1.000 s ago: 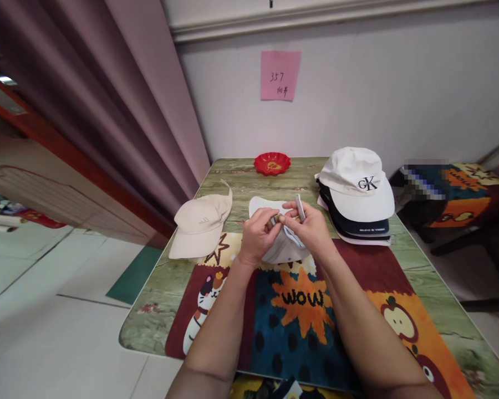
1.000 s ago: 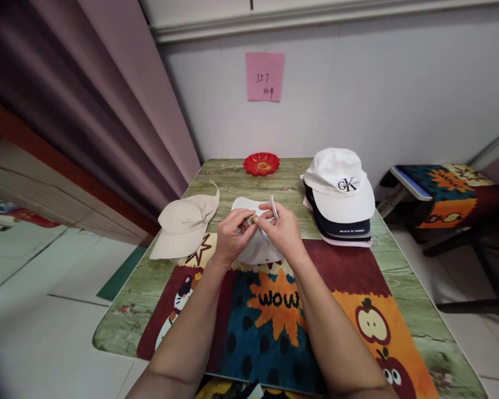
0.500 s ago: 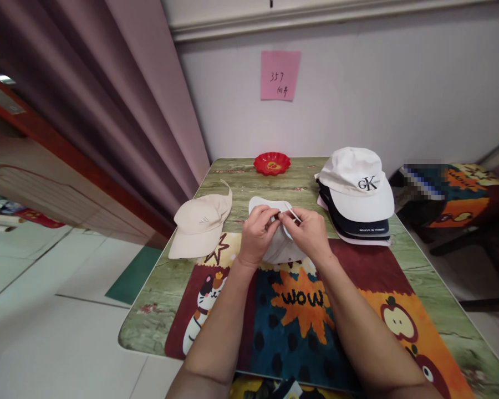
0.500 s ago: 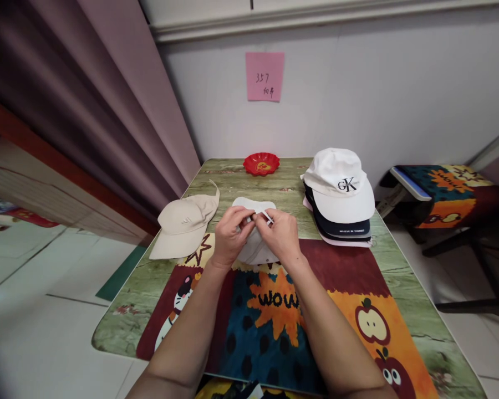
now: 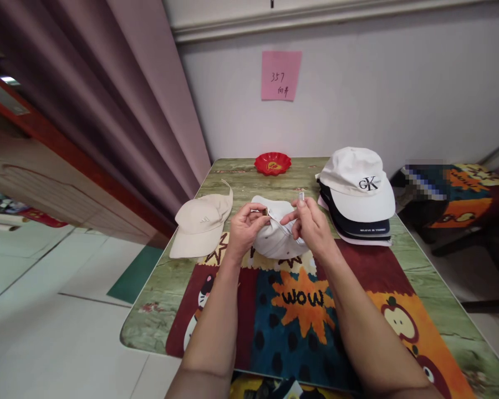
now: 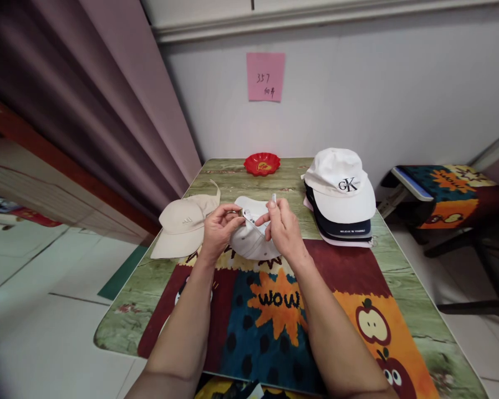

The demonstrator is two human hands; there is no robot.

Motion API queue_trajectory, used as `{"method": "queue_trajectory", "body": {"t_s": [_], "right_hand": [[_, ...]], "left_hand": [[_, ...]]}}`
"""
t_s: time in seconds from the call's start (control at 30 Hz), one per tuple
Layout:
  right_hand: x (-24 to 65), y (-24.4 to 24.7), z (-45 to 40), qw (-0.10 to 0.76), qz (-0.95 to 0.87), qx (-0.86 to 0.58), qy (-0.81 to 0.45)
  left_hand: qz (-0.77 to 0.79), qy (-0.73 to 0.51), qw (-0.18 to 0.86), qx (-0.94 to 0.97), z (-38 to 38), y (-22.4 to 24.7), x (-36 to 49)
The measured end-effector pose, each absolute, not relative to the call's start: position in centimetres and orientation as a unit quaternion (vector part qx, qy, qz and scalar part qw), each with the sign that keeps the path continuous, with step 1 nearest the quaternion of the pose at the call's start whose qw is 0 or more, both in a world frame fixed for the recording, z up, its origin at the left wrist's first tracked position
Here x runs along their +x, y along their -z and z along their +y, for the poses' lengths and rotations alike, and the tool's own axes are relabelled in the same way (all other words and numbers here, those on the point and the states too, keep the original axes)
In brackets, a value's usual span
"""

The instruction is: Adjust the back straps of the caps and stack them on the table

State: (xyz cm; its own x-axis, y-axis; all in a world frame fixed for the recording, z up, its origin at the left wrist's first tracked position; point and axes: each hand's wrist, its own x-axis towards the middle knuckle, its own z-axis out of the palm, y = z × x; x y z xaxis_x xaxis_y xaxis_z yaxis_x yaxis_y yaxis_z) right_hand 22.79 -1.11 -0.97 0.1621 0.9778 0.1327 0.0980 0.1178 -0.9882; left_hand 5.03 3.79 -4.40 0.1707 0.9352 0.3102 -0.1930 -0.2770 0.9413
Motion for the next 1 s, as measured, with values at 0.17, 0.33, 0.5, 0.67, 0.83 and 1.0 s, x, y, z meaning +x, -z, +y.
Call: {"method": "queue_trajectory", "body": {"t_s": [0.17,0.33,0.5,0.67,0.83,1.0], "right_hand": [[23.0,0.8,-1.3,0.513,-0.567,-0.533,-0.363],[23.0,0.6,-1.5,0.463,-0.625,-0.542,-0.319],[22.7,0.7,-1.5,0.487,-0.594,-0.526,-0.365],[22.5,0.2,-1.6,0.460,-0.624,-0.552,-0.307],[22.5,0.2,-1.6,0.453,-0.628,-0.570,-0.276],[22.6,0.6,-1.4,0.461,-0.617,-0.568,-0.291]], "left_hand": [[0.334,-0.544,0.486,0.597,3.9,4.8,4.9],[0.352,-0.539,0.424,0.637,4.0,4.8,4.6],[0.363,-0.535,0.415,0.640,3.9,4.6,4.5],[0.354,-0.525,0.412,0.655,3.7,4.3,4.7],[0.351,-0.522,0.395,0.670,3.4,4.0,4.9],[0.346,-0.523,0.381,0.679,3.2,3.7,4.9]]}}
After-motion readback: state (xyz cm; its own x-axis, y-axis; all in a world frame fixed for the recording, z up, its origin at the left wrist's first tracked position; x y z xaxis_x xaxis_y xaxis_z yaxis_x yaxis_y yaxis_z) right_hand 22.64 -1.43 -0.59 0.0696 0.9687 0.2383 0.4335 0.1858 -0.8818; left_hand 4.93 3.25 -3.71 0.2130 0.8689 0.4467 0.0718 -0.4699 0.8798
